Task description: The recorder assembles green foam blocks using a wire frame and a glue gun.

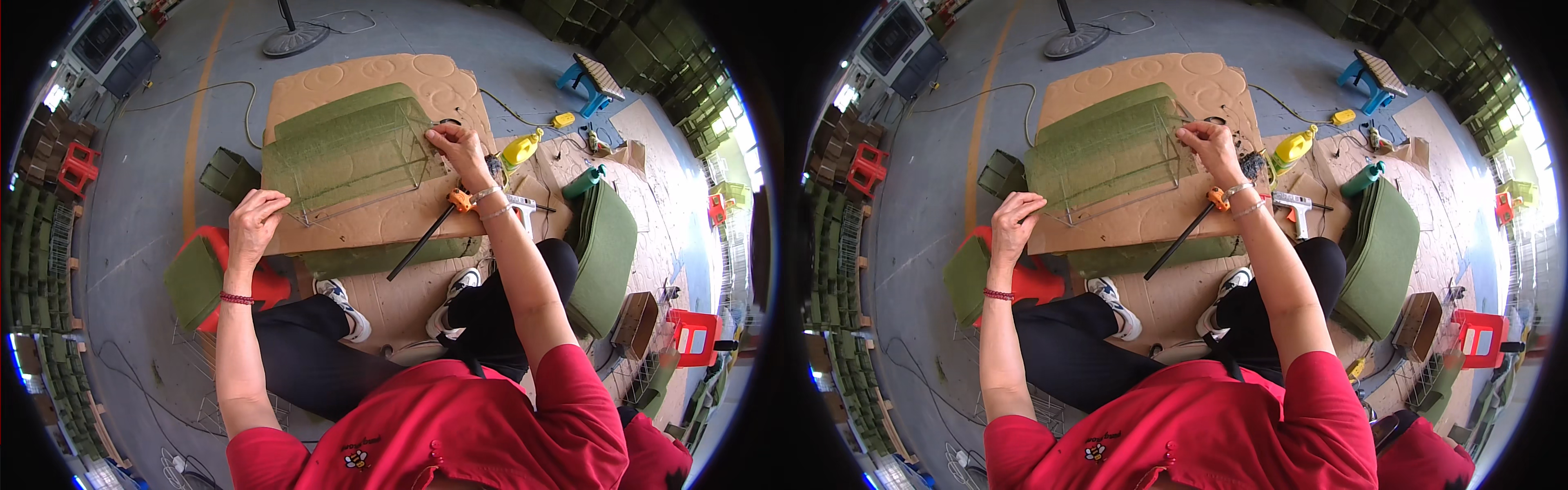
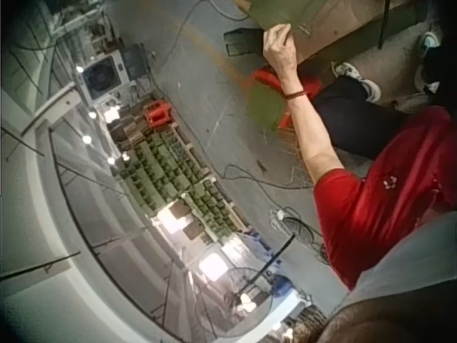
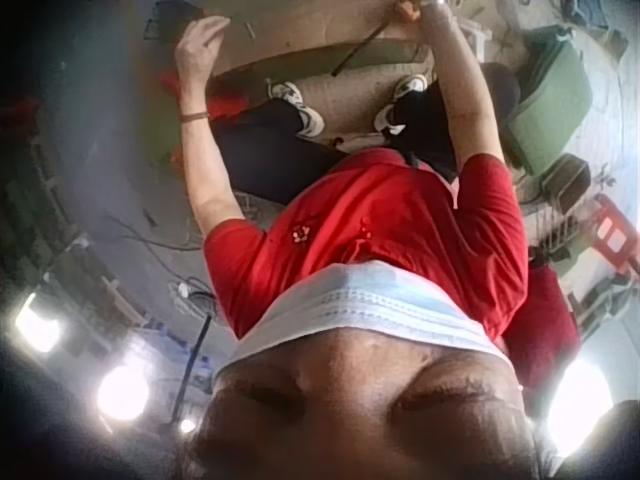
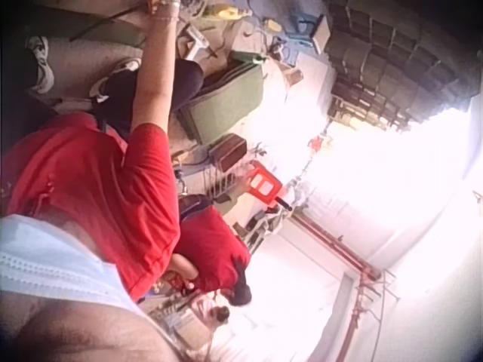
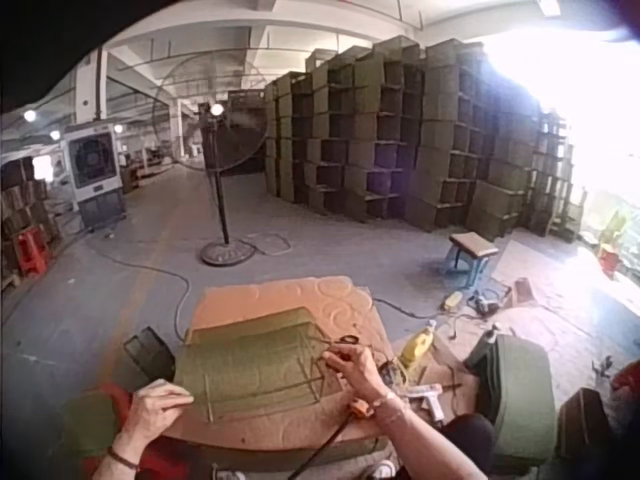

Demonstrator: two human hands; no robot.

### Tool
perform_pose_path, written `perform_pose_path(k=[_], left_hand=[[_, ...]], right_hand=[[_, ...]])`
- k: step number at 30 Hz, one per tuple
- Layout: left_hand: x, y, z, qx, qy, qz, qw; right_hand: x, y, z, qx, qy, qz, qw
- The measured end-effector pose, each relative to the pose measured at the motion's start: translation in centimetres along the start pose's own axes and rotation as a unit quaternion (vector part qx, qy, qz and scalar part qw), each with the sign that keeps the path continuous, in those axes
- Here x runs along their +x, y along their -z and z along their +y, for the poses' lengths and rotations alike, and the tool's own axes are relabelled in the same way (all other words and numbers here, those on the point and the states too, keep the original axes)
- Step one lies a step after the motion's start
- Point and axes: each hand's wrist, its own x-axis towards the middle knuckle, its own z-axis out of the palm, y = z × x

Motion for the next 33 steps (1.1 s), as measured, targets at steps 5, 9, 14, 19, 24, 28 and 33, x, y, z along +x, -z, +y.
perform_pose_path(k=[5, 9, 14, 19, 24, 28, 33], left_hand=[[-0.12, 0.15, 0.29, 0.023, -0.016, 0.006, 1.000], [-0.29, 0.22, 0.10, 0.038, -0.021, 0.001, 0.999], [-0.49, 0.34, 0.16, 0.043, -0.031, 0.007, 0.999], [-0.75, 0.52, 0.28, 0.060, -0.031, -0.001, 0.998], [-0.71, 0.68, 0.33, 0.075, -0.044, -0.009, 0.996], [-0.76, 0.66, 0.20, 0.067, -0.050, 0.001, 0.997], [-0.91, 0.75, -0.08, 0.061, -0.034, -0.013, 0.997]], right_hand=[[0.35, -0.18, -0.21, 0.006, 0.003, 0.012, 1.000], [0.31, -0.57, -0.27, 0.030, 0.014, 0.019, 0.999], [0.26, -0.62, 0.02, 0.026, 0.014, 0.017, 0.999], [0.09, -0.79, -0.67, 0.039, 0.004, 0.022, 0.999], [0.37, -0.70, -0.15, 0.042, 0.009, 0.024, 0.999], [0.37, -0.75, -0.01, 0.042, 0.008, 0.025, 0.999], [0.35, -0.95, -0.29, 0.035, 0.005, 0.029, 0.999]])
